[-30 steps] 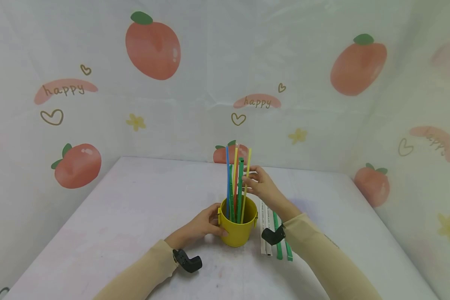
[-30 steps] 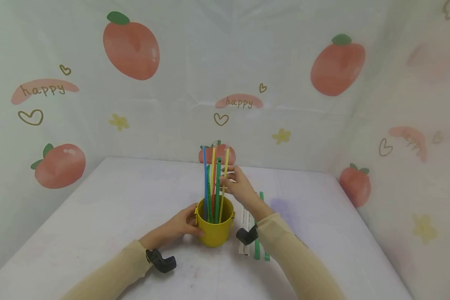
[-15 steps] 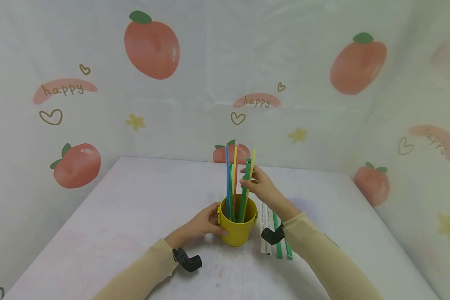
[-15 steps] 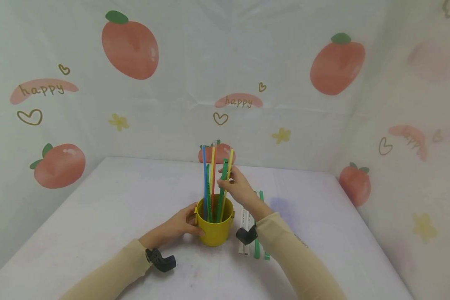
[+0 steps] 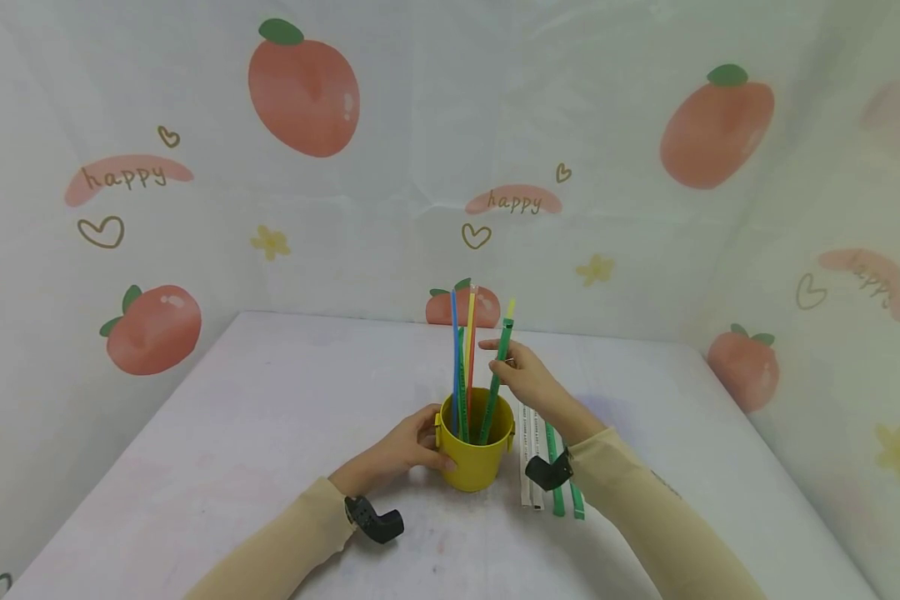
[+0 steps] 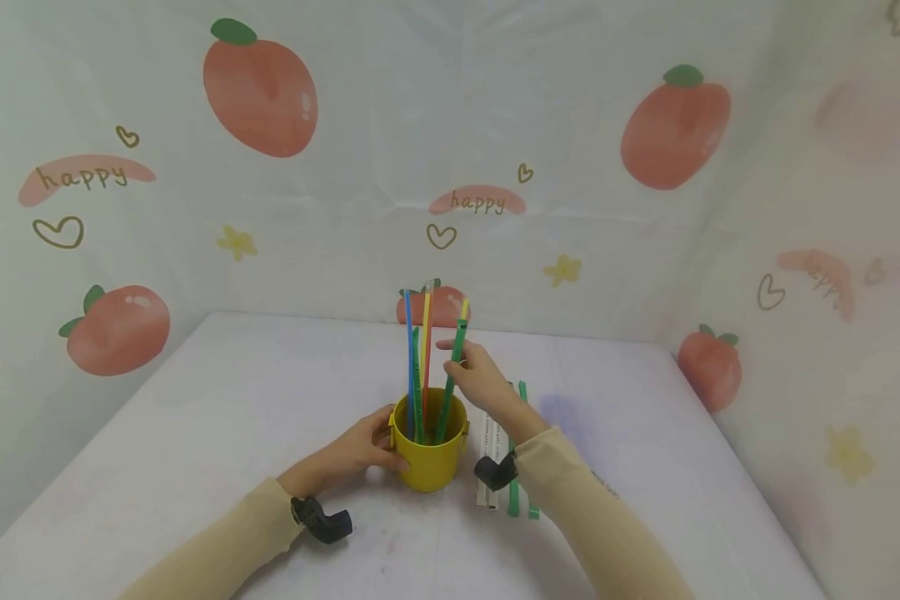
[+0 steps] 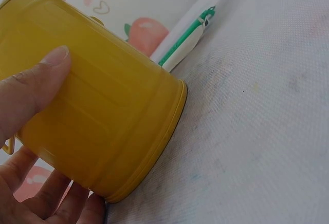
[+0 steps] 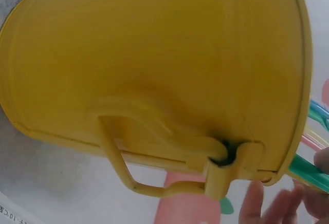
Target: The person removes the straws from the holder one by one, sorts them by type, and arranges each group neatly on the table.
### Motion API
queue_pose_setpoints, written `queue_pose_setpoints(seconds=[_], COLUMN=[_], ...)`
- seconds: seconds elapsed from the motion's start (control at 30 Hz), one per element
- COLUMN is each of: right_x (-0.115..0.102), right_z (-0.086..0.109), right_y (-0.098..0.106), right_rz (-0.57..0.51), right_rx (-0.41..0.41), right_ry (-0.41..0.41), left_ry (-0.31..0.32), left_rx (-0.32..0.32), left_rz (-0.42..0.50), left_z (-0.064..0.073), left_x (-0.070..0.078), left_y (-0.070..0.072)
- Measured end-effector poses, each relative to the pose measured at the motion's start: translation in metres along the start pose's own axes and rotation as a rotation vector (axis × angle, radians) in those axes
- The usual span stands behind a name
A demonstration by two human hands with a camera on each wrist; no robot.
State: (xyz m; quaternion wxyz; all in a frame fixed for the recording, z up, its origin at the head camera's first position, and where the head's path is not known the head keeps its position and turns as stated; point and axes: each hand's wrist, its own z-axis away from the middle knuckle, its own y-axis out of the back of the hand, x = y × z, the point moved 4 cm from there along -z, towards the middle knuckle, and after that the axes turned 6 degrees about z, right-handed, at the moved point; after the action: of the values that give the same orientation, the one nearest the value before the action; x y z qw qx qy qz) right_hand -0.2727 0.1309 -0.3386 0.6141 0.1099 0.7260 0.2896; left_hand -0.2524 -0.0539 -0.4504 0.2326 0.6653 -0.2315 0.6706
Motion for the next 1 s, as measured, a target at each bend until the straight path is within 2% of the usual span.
queue_pose_setpoints(seconds=[0.1, 0.27, 0.6, 1.0], right_x=[-0.001, -0.001, 0.005, -0.007], right_z=[0.001, 0.004, 0.004, 0.009], right_y=[0.001, 0.002, 0.008, 0.028], right_rz=[0.031, 0.002, -0.197, -0.309], right_rx=[-0.013, 0.0, 0.059, 0.193], right_ry=[0.011, 0.009, 0.006, 0.124], left_ry=[-0.001, -0.009, 0.006, 0.009], left_rx=[-0.008, -0.015, 0.003, 0.012], left_rz=[0.005, 0.006, 0.016, 0.003], left_z=[0.0, 0.0, 0.0, 0.001], left_x=[0.0, -0.001, -0.001, 0.001], left_y=[0.001, 0.001, 0.0, 0.0])
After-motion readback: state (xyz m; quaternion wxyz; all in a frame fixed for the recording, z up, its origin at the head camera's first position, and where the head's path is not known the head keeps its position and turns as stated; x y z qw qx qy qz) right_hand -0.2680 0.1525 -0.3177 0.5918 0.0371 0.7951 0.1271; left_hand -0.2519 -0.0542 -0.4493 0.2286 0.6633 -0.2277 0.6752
